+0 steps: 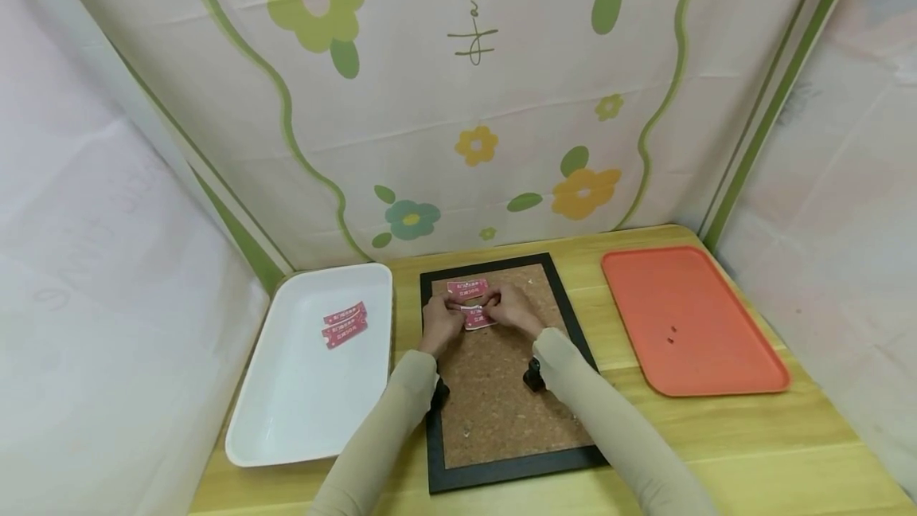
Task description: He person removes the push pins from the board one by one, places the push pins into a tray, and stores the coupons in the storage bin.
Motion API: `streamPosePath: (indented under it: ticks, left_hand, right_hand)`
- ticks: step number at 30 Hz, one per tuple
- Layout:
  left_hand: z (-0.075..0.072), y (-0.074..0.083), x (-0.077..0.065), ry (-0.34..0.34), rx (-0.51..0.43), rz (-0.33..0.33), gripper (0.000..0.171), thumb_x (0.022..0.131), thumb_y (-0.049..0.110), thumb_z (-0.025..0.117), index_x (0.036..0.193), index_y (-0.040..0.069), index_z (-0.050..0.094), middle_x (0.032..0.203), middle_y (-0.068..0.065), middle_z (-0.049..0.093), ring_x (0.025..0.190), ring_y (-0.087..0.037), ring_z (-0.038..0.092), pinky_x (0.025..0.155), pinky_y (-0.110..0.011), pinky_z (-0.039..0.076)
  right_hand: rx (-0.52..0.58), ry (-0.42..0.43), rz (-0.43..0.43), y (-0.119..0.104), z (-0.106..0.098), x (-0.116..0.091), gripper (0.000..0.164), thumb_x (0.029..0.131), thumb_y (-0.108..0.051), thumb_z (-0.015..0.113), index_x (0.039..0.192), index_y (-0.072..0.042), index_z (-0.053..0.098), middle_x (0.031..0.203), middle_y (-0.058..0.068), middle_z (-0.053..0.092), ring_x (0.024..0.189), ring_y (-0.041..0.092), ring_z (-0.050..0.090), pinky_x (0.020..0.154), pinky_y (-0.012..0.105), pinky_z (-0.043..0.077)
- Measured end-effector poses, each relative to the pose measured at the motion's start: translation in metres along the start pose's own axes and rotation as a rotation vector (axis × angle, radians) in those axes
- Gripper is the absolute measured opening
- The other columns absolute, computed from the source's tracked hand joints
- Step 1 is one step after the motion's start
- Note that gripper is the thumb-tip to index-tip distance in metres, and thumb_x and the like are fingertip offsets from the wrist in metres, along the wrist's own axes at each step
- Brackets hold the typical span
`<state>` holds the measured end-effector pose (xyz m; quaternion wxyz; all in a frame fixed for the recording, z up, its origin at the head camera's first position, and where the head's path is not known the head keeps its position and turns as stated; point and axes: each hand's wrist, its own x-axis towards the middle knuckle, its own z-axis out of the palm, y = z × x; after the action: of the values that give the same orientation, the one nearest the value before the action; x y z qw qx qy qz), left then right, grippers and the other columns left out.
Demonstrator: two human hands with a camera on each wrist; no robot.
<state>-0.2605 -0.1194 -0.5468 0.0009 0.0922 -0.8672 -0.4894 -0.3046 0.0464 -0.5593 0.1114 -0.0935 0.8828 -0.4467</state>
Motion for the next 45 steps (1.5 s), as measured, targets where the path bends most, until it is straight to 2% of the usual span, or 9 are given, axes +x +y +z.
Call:
streamPosePath:
  ticks: [5, 16, 21, 32, 45]
  left_hand:
    - [0.0012, -0.0016, 0.0006, 0.010, -0.005, 0.012, 0.022, 0.087, -0.007, 0.066, 0.106, 0.000, 0.075, 0.097, -0.014, 0.074, 0.087, -0.021, 0.069, 0.069, -0.028, 0.057]
    - [0.0001, -0.0026, -0.0008, 0.001, 0.016, 0.040, 0.021, 0.088, -0.008, 0.064, 0.106, -0.002, 0.075, 0.096, -0.016, 0.074, 0.084, -0.022, 0.069, 0.065, -0.027, 0.054]
    - [0.0007, -0.0033, -0.0006, -0.006, 0.018, 0.029, 0.022, 0.088, -0.008, 0.064, 0.104, 0.001, 0.075, 0.096, -0.015, 0.074, 0.083, -0.020, 0.067, 0.063, -0.025, 0.052]
    - [0.0005, -0.0021, -0.0012, -0.008, 0.034, 0.051, 0.021, 0.089, -0.007, 0.063, 0.105, 0.000, 0.075, 0.097, -0.015, 0.073, 0.085, -0.020, 0.066, 0.068, -0.028, 0.054]
    - [0.0006, -0.0002, -0.0002, 0.005, 0.059, 0.045, 0.023, 0.086, -0.008, 0.063, 0.103, 0.001, 0.075, 0.096, -0.014, 0.073, 0.083, -0.019, 0.065, 0.066, -0.026, 0.052]
  right_hand:
    - [-0.001, 0.022, -0.006, 0.0015, 0.0013, -0.0002, 0.011, 0.092, -0.007, 0.072, 0.102, -0.003, 0.074, 0.092, 0.010, 0.070, 0.081, 0.016, 0.061, 0.066, 0.021, 0.044]
    - [-0.032, 0.069, 0.026, 0.0018, 0.0069, 0.0010, 0.008, 0.092, -0.013, 0.077, 0.096, -0.006, 0.076, 0.088, 0.007, 0.072, 0.076, 0.013, 0.061, 0.063, 0.021, 0.044]
    - [-0.038, 0.077, 0.034, -0.0018, 0.0073, -0.0022, 0.008, 0.091, -0.012, 0.077, 0.094, -0.006, 0.076, 0.086, 0.007, 0.072, 0.075, 0.014, 0.060, 0.063, 0.021, 0.042]
    - [-0.073, 0.059, 0.048, -0.0040, 0.0066, -0.0025, 0.009, 0.093, -0.015, 0.076, 0.096, -0.007, 0.074, 0.088, 0.007, 0.071, 0.076, 0.015, 0.061, 0.063, 0.021, 0.043]
    - [-0.081, 0.020, 0.026, -0.0058, 0.0033, -0.0019, 0.008, 0.094, -0.015, 0.075, 0.094, -0.007, 0.074, 0.086, 0.005, 0.069, 0.074, 0.014, 0.057, 0.063, 0.021, 0.041]
